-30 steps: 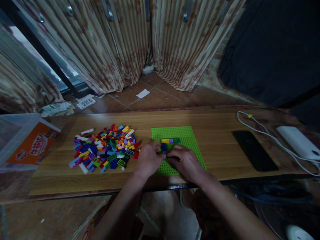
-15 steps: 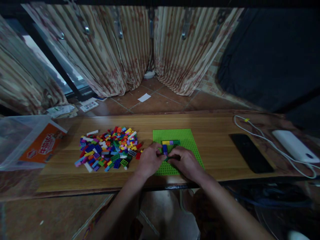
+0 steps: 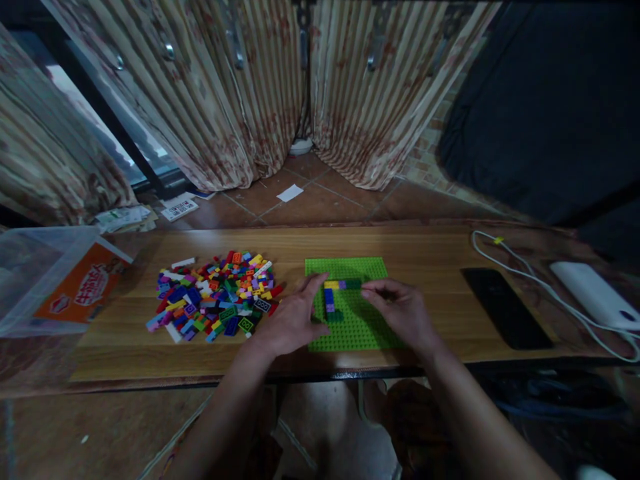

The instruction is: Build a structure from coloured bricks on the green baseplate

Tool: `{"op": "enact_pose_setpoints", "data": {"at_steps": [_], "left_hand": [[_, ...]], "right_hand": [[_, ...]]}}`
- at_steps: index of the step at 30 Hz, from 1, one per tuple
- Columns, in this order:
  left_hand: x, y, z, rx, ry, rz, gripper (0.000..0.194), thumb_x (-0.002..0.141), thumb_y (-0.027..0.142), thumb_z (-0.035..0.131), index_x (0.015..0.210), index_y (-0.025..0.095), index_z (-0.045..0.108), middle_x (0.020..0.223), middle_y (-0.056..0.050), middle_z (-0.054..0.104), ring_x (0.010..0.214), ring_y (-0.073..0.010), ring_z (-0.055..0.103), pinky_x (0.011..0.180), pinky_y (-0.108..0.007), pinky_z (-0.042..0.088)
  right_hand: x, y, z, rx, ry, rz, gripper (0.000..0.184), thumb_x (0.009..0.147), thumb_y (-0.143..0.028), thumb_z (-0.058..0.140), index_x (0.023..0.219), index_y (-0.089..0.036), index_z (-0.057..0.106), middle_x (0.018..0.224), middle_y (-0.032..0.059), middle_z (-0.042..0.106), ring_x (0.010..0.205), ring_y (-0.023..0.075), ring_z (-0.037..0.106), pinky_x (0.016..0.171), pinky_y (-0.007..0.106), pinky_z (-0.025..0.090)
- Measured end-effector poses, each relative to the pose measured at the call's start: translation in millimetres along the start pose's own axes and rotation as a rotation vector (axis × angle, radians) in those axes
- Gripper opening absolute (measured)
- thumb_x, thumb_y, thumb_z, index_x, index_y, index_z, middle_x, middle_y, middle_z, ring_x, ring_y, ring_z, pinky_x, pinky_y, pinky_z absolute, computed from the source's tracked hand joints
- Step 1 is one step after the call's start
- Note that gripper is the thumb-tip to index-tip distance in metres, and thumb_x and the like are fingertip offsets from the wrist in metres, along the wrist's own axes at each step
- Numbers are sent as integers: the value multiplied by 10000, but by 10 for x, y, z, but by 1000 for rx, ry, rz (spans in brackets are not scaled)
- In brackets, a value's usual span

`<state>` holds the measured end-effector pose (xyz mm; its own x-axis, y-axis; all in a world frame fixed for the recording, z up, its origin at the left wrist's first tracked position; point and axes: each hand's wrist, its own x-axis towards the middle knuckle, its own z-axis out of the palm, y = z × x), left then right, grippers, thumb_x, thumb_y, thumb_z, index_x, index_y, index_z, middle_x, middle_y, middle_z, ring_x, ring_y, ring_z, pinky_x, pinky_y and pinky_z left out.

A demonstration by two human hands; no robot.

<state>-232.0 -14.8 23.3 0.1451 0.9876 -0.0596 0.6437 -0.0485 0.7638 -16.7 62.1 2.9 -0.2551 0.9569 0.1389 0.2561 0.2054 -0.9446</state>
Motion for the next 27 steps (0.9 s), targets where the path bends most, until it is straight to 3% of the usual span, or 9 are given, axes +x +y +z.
{"op": "enact_pose_setpoints", "data": {"at_steps": [6, 17, 22, 24, 27], "left_hand": [[115, -32, 5, 53, -30, 19, 1017, 689, 247, 757, 1533, 236, 191, 1421, -129, 499, 1225, -332, 543, 1013, -487, 458], [130, 28, 14, 90, -30, -19, 978, 713, 226, 722, 1532, 219, 189, 1400, -130, 521, 1280, -340, 499, 1024, -492, 446], [119, 33, 30, 118, -29, -32, 956, 728, 239, 705, 1533, 221, 189, 1397, -128, 524, 1257, -337, 519, 1011, -472, 454], [119, 19, 42, 124, -25, -32, 963, 729, 245, 706, 1536, 223, 181, 1403, -129, 520, 1257, -339, 517, 1007, -470, 456], [121, -6, 56, 118, -14, -19, 967, 726, 250, 709, 1537, 227, 182, 1424, -131, 502, 1268, -339, 508, 1014, -466, 449]], "right_hand": [[58, -23, -26, 109, 159, 68, 184, 672, -394, 765, 719, -217, 745, 729, 26, 743, 675, 177, 653, 660, 323, 514], [67, 71, -80, 97, 124, 118, 241, 702, -438, 741, 770, -207, 740, 772, 32, 739, 716, 183, 659, 709, 340, 524], [51, 68, 19, 418, 150, 271, 374, 690, -489, 763, 966, -243, 702, 983, 43, 739, 941, 214, 680, 881, 409, 540], [29, 48, 105, 555, 145, 307, 408, 725, -515, 733, 1044, -268, 676, 1100, 49, 723, 1087, 224, 651, 1003, 434, 485], [-6, 34, 224, 563, 139, 312, 498, 804, -596, 620, 1202, -297, 612, 1296, 61, 645, 1251, 223, 563, 1115, 454, 385]]}}
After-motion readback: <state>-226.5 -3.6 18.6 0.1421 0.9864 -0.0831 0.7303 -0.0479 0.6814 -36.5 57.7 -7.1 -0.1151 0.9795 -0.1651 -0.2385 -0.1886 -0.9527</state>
